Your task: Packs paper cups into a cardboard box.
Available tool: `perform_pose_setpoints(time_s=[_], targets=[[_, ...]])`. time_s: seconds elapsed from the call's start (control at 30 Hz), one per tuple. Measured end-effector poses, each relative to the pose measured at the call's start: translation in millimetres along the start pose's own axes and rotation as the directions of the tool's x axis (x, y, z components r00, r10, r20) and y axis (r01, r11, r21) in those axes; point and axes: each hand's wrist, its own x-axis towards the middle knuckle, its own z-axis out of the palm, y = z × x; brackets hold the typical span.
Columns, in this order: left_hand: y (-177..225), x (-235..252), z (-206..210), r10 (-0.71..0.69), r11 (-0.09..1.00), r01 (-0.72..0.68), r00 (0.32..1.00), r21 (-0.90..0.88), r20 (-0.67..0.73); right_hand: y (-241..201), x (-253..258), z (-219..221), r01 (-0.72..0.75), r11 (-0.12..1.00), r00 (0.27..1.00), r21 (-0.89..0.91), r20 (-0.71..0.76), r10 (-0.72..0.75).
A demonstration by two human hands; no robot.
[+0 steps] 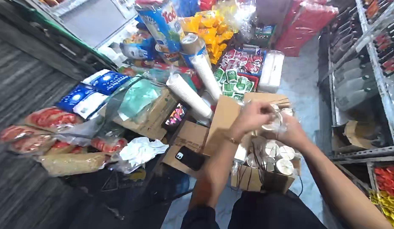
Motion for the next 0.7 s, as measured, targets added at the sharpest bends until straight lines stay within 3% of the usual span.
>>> perform_pose_setpoints(time_s=[0.1,0.27,0.4,0.5,0.7], targets=[[-21,24,2,-0.034,0.979,0.045,0.998,-0.198,0.062,26,16,-3,-0.006,0.999,0.993,0.048,0.114,0.001],[-20,11,4,-0.038,0.981,0.041,0.999,-0.189,0.02,32,4,-42,0.045,0.976,0.944,0.214,0.31,-0.111],[-3,10,17,-0.14,0.958,0.113,0.986,-0.263,-0.086,33,-1,-66,0.17,0.899,0.981,0.403,0.013,-0.191],[0,13,30,-0.182,0.959,0.142,0.972,-0.246,-0.146,35,-2,-73,0.228,0.839,0.969,0.494,-0.033,-0.244],[2,12,49,-0.068,0.998,0.066,0.985,-0.018,-0.158,60,12,-81,0.378,0.879,0.926,0.29,-0.128,-0.356]])
